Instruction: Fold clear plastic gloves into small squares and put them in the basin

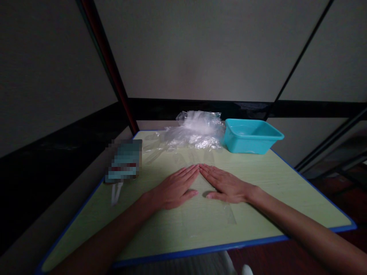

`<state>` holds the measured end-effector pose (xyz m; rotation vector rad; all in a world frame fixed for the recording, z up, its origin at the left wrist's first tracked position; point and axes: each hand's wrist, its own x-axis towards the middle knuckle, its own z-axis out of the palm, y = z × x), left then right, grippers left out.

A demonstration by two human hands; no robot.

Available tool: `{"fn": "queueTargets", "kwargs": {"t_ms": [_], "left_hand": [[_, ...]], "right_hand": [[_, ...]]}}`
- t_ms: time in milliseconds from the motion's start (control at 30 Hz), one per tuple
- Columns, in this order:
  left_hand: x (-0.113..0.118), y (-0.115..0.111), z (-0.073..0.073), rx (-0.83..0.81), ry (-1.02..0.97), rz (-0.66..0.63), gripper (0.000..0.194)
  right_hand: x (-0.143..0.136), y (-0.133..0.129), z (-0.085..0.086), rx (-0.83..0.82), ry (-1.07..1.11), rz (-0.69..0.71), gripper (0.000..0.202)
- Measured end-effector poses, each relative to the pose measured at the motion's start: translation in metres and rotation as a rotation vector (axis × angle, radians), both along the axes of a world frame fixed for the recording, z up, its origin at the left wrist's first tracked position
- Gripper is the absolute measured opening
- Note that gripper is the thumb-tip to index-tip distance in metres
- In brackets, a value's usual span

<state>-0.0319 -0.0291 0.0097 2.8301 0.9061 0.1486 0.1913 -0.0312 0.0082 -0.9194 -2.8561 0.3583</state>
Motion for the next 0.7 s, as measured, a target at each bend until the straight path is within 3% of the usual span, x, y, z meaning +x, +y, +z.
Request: {"fn": "queueTargets", "kwargs": {"t_ms": [133, 233, 300, 400, 533, 700], "left_hand": [[-0.002, -0.001, 0.0, -0.08, -0.091, -0.002, 0.057], [-0.005, 0.006, 0.003, -0.231, -0.364, 0.018, 0.055], [-0.006, 0.016, 0.006, -0.401, -0.649, 0.08, 0.053], [-0.008, 0.03, 0.008, -0.795, -0.988, 0.121, 0.062], [-0.01, 0.037, 0.008, -1.19, -1.07, 0.122, 0.067], [-0.009, 0.035, 0.006, -1.332, -1.051, 0.125, 0.069]], "right_hand": [[0.001, 0.0, 0.001, -0.029, 0.059, 0.014, 0.077], [0.003, 0.001, 0.002, -0.099, 0.304, -0.009, 0.069], [0.003, 0.003, 0.004, -0.21, 0.568, -0.06, 0.057], [-0.001, 0.007, 0.004, -0.45, 0.886, -0.079, 0.049], [-0.012, 0.015, 0.001, -0.667, 1.001, -0.065, 0.051], [-0.021, 0.021, -0.003, -0.767, 0.998, -0.015, 0.051]]}}
